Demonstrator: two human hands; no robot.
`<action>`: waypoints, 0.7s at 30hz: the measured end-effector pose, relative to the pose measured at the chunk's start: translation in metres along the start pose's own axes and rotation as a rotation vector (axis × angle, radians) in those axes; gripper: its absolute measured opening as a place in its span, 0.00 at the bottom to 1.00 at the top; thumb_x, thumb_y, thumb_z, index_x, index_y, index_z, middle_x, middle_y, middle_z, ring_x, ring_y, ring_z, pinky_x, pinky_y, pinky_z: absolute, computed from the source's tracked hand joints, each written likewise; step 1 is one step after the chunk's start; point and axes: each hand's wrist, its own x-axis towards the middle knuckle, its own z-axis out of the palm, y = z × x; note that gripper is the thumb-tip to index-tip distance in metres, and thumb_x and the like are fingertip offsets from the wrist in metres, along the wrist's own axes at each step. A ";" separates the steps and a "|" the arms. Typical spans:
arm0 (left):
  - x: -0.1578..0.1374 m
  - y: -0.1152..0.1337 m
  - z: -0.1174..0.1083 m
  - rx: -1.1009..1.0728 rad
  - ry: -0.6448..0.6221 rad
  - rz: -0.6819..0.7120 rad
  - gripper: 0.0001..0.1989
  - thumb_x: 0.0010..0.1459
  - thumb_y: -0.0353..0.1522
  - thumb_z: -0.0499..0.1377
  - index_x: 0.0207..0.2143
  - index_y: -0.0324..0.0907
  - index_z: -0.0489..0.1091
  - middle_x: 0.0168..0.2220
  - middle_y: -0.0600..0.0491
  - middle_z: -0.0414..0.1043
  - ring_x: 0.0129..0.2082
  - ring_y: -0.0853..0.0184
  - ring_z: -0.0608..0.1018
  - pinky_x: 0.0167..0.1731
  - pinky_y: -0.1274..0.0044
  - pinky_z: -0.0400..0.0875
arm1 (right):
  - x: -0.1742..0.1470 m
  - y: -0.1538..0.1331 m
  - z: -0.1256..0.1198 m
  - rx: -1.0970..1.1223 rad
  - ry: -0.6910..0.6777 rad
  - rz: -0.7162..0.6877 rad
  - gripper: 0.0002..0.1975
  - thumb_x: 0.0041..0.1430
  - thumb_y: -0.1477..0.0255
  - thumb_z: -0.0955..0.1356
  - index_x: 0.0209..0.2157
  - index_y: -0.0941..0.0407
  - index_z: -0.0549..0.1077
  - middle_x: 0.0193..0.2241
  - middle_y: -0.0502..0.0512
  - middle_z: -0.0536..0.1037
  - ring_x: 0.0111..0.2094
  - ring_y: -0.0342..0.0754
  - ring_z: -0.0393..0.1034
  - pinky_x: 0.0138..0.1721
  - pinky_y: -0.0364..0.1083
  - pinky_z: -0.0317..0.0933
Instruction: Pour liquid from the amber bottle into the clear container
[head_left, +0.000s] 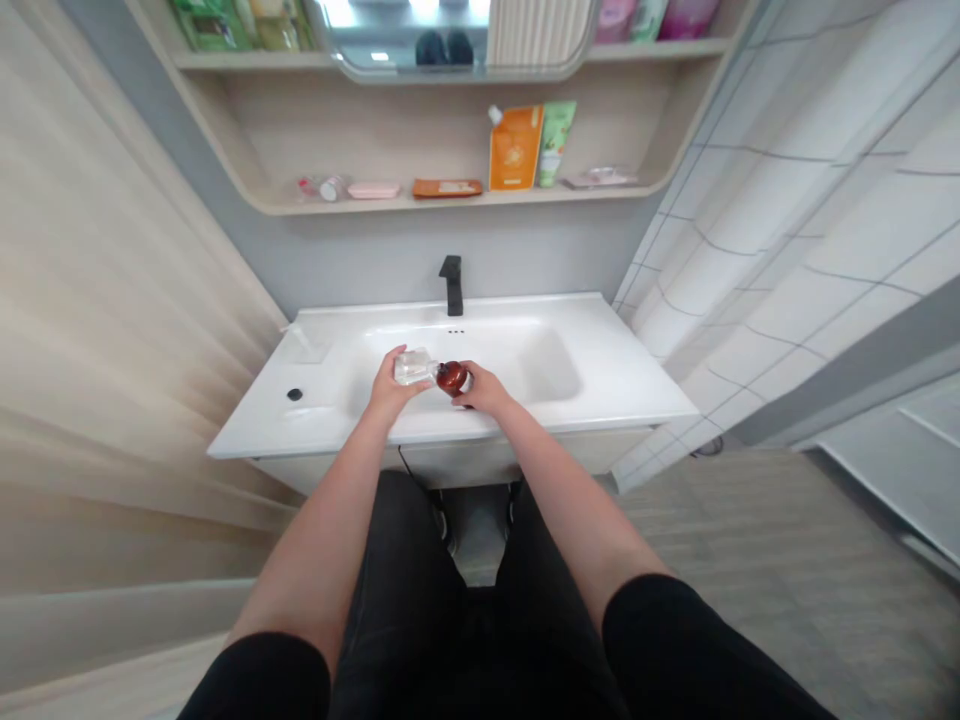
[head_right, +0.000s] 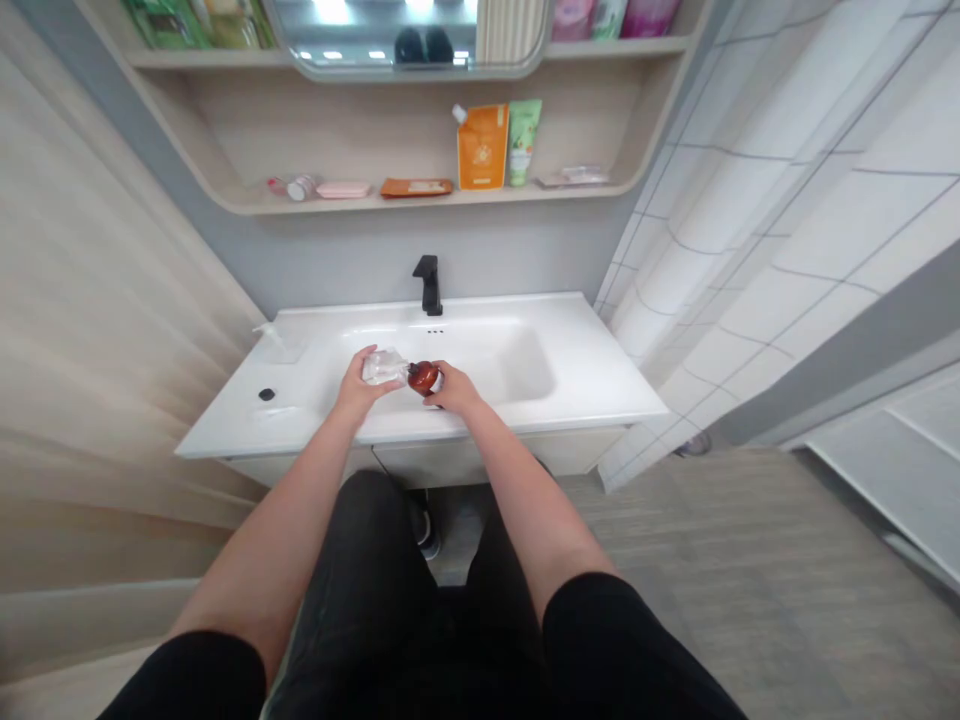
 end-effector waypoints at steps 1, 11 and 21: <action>0.000 0.000 0.000 -0.001 -0.003 0.000 0.50 0.33 0.37 0.84 0.61 0.46 0.73 0.56 0.46 0.78 0.57 0.50 0.80 0.60 0.59 0.74 | 0.000 0.000 0.000 0.004 0.003 -0.004 0.41 0.39 0.73 0.83 0.59 0.50 0.77 0.45 0.50 0.85 0.44 0.55 0.78 0.52 0.53 0.72; 0.001 -0.001 -0.001 0.019 0.003 0.020 0.48 0.34 0.37 0.83 0.61 0.47 0.74 0.57 0.46 0.78 0.58 0.49 0.80 0.61 0.58 0.74 | 0.001 0.001 0.000 -0.017 -0.001 -0.006 0.41 0.40 0.73 0.83 0.59 0.50 0.77 0.47 0.51 0.85 0.47 0.57 0.79 0.54 0.54 0.72; 0.000 0.001 -0.001 0.024 -0.012 0.002 0.50 0.34 0.38 0.83 0.62 0.47 0.73 0.58 0.46 0.78 0.58 0.49 0.80 0.63 0.57 0.72 | 0.000 -0.002 -0.002 -0.021 -0.017 0.009 0.41 0.40 0.74 0.83 0.60 0.51 0.76 0.48 0.52 0.85 0.48 0.58 0.79 0.54 0.54 0.71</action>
